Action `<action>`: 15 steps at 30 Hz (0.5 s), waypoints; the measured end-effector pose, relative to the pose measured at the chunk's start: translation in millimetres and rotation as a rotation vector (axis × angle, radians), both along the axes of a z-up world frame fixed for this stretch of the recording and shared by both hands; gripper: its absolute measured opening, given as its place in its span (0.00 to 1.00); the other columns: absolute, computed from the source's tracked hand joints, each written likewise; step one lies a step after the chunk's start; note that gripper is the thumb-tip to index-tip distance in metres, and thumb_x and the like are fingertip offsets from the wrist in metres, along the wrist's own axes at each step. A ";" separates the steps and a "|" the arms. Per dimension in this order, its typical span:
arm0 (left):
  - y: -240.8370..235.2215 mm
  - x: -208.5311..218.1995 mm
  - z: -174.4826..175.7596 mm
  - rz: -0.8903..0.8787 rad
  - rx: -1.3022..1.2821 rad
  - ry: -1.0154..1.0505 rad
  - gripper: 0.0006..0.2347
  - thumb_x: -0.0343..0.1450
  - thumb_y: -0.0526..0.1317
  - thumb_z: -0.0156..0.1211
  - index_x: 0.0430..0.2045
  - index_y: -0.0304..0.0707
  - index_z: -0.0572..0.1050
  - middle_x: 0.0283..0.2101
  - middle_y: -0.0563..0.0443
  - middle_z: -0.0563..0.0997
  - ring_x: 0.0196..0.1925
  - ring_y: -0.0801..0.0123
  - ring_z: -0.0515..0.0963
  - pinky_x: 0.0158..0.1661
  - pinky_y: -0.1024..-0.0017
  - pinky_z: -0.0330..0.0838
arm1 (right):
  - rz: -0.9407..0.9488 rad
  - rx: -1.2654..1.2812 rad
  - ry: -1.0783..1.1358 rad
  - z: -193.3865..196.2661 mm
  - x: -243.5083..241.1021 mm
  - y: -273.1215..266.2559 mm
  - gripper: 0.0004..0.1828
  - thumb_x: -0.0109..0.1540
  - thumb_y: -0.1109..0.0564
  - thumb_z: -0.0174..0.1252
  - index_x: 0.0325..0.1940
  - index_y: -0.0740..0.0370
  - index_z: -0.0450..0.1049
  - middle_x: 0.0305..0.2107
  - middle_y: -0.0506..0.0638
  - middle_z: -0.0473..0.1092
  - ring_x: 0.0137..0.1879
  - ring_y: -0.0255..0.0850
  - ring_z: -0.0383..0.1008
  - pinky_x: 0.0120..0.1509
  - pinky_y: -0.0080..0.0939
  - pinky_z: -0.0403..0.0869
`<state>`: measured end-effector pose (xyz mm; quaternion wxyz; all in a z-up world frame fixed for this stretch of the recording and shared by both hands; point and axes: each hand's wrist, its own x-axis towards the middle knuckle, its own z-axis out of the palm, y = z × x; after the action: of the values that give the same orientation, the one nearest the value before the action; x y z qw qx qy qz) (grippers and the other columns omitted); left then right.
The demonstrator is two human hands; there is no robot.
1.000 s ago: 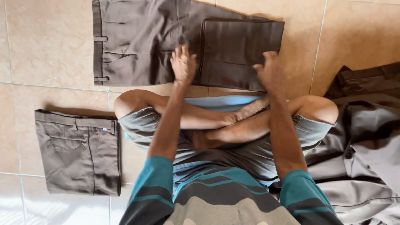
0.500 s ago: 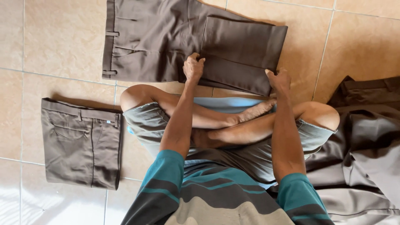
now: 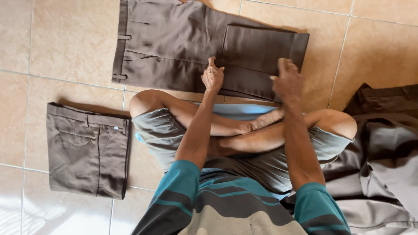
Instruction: A person sitting on the floor folds several pairs of brown trousers and stacks them.
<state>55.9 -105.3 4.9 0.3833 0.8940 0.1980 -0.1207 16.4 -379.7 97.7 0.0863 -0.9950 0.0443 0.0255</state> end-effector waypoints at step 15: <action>4.2 1.9 -15.3 0.080 -0.030 -0.002 0.35 0.70 0.48 0.67 0.70 0.52 0.51 0.37 0.50 0.86 0.53 0.48 0.84 0.59 0.50 0.71 | -0.435 0.101 0.241 -120.2 25.7 -100.3 0.34 0.67 0.38 0.60 0.72 0.51 0.60 0.60 0.60 0.66 0.67 0.59 0.66 0.61 0.70 0.67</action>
<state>57.8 -101.1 -10.4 0.4014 0.8797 0.2313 -0.1072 42.1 -480.0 -22.5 0.1337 -0.9462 0.2658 0.1270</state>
